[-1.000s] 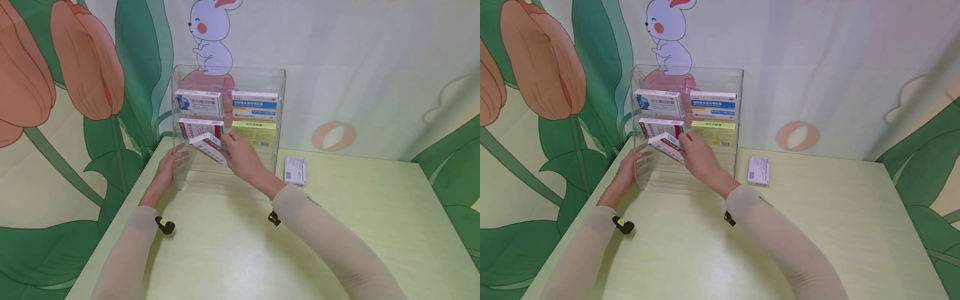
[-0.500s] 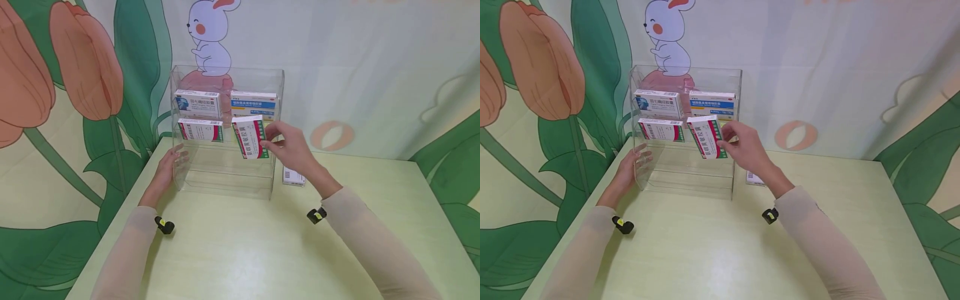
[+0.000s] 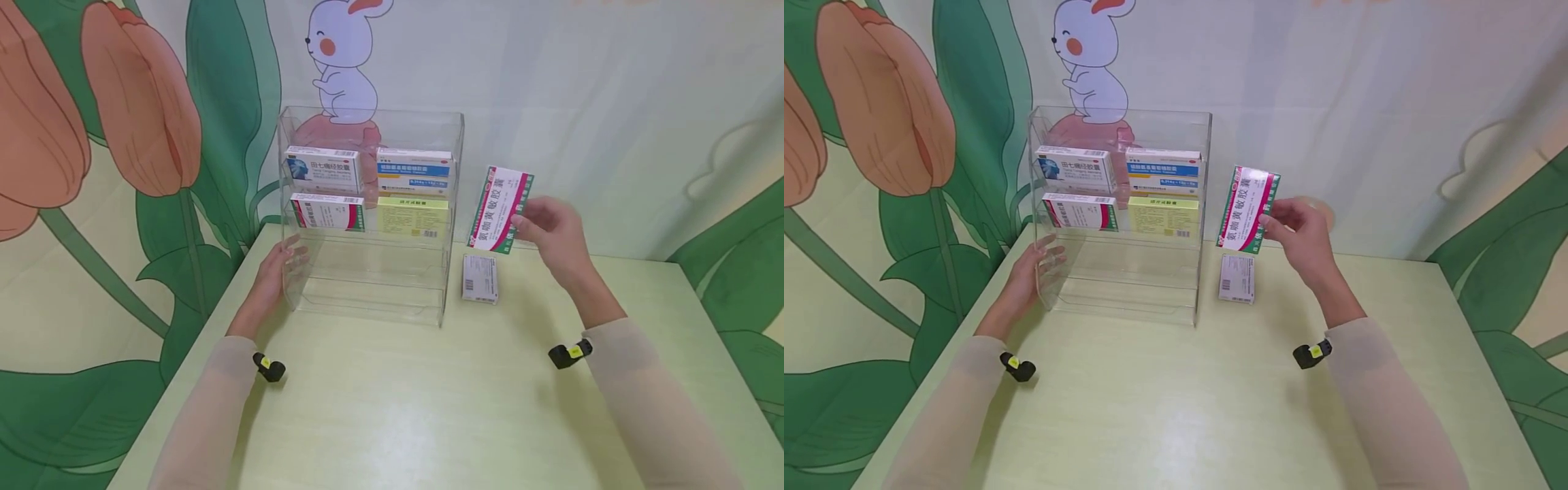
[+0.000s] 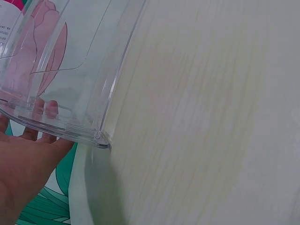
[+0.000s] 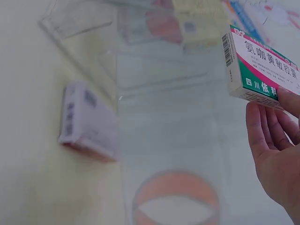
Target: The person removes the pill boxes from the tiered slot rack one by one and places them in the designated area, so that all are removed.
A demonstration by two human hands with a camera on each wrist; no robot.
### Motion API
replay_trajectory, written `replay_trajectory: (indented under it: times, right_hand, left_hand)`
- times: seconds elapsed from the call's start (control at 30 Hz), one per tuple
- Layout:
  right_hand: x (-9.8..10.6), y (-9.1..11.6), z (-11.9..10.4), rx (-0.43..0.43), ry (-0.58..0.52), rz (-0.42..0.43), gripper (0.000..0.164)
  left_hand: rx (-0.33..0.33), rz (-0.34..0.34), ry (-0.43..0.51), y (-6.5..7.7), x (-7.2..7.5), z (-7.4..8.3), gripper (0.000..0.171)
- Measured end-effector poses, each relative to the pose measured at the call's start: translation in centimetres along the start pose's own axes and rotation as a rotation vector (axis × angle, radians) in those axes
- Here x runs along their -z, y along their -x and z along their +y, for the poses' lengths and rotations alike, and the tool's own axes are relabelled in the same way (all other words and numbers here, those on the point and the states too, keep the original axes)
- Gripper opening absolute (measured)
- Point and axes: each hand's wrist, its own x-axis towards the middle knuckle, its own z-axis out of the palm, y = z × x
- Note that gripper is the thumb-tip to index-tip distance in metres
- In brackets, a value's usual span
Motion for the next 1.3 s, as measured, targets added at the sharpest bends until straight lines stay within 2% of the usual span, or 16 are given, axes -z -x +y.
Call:
replay_trajectory:
  times: [0.1, 0.3, 0.43, 0.6, 0.77, 0.9, 1.07, 1.3]
  right_hand:
    - [0.7, 0.1, 2.2, -0.075, -0.017, 0.021, 0.043]
    - [1.6, 1.0, 6.8, -0.283, 0.051, 0.017, 0.056]
    - [2.1, 1.6, 9.5, -0.361, 0.033, 0.018, 0.057]
    - [2.4, 2.7, 11.8, -0.432, 0.088, 0.015, 0.059]
    - [2.5, 3.5, 13.5, -0.482, 0.179, -0.009, 0.062]
    - [2.4, 3.7, 14.4, -0.508, 0.211, -0.018, 0.061]
    - [2.0, 3.9, 14.9, -0.565, 0.243, -0.026, 0.057]
    - [1.5, 4.0, 14.7, -0.561, 0.297, -0.015, 0.053]
  left_hand:
    - [0.002, 0.004, -0.009, 0.0, 0.1, 0.0, 0.059]
    - [-0.007, 0.006, 0.007, -0.1, 0.2, -0.2, 0.058]
    - [-0.007, 0.007, 0.008, -0.2, 0.1, -0.3, 0.057]
    - [0.001, 0.006, 0.008, -0.1, 0.0, -0.2, 0.059]
    - [0.001, 0.005, 0.019, -0.1, 0.0, -0.2, 0.060]
    - [0.000, 0.004, 0.007, -0.3, 0.0, -0.2, 0.060]
    - [-0.003, 0.011, 0.020, -0.2, 0.0, -0.1, 0.060]
    - [0.000, 0.012, 0.025, -0.3, 0.2, -0.4, 0.061]
